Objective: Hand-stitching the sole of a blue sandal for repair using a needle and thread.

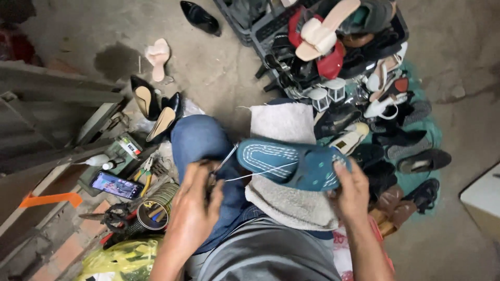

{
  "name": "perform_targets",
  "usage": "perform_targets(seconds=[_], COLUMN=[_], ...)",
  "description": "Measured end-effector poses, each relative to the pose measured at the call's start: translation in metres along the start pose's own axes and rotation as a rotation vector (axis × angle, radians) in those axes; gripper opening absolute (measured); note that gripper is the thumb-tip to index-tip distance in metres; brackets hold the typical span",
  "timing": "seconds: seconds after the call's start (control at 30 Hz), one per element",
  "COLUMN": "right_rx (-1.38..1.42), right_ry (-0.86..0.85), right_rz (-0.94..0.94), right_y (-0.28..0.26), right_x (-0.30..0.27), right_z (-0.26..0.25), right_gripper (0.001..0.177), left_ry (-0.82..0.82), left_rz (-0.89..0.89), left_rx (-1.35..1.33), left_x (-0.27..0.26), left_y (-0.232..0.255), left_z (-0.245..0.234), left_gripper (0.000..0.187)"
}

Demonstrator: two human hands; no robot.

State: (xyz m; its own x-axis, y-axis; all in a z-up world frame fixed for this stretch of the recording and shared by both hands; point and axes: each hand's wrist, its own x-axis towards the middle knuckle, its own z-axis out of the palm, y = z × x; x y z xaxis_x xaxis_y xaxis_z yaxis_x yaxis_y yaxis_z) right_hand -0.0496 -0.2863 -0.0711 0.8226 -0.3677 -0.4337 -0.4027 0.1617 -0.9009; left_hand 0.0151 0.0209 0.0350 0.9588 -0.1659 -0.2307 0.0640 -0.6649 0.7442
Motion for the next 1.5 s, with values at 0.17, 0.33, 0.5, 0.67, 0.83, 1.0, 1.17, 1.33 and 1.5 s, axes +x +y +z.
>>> perform_targets(seconds=[0.17, 0.33, 0.5, 0.67, 0.83, 1.0, 1.17, 1.33, 1.5], right_rx=[0.210, 0.391, 0.431, 0.432, 0.452, 0.460, 0.479, 0.479, 0.483], right_ry=[0.011, -0.127, -0.151, -0.161, -0.169, -0.180, -0.165, -0.208, -0.172], right_rz=[0.108, 0.141, 0.101, 0.080, 0.076, 0.070, 0.085, 0.060, 0.095], right_y=[0.002, 0.012, 0.016, 0.016, 0.020, 0.019, 0.028, 0.019, 0.019], right_x=[0.023, 0.031, 0.032, 0.033, 0.034, 0.034, 0.036, 0.035, 0.034], right_z=[-0.004, -0.008, -0.012, -0.012, -0.016, -0.015, -0.021, -0.017, -0.018], right_gripper=[0.029, 0.021, 0.019, 0.019, 0.018, 0.018, 0.018, 0.019, 0.019], left_ry=[-0.092, -0.150, -0.164, -0.167, -0.121, -0.113, -0.091, -0.106, -0.067], left_rz=[0.091, 0.344, 0.407, 0.444, 0.463, 0.474, 0.498, 0.520, 0.540], left_rx=[-0.012, 0.087, 0.124, 0.223, 0.259, 0.290, 0.337, 0.360, 0.401], left_x=[-0.005, 0.002, 0.006, 0.013, 0.016, 0.014, 0.014, 0.016, 0.013], left_y=[0.019, 0.037, 0.047, 0.054, 0.058, 0.056, 0.058, 0.060, 0.062], left_z=[0.002, 0.030, 0.052, 0.065, 0.072, 0.076, 0.077, 0.079, 0.082], left_gripper=[0.030, 0.040, 0.047, 0.049, 0.042, 0.043, 0.049, 0.046, 0.049])
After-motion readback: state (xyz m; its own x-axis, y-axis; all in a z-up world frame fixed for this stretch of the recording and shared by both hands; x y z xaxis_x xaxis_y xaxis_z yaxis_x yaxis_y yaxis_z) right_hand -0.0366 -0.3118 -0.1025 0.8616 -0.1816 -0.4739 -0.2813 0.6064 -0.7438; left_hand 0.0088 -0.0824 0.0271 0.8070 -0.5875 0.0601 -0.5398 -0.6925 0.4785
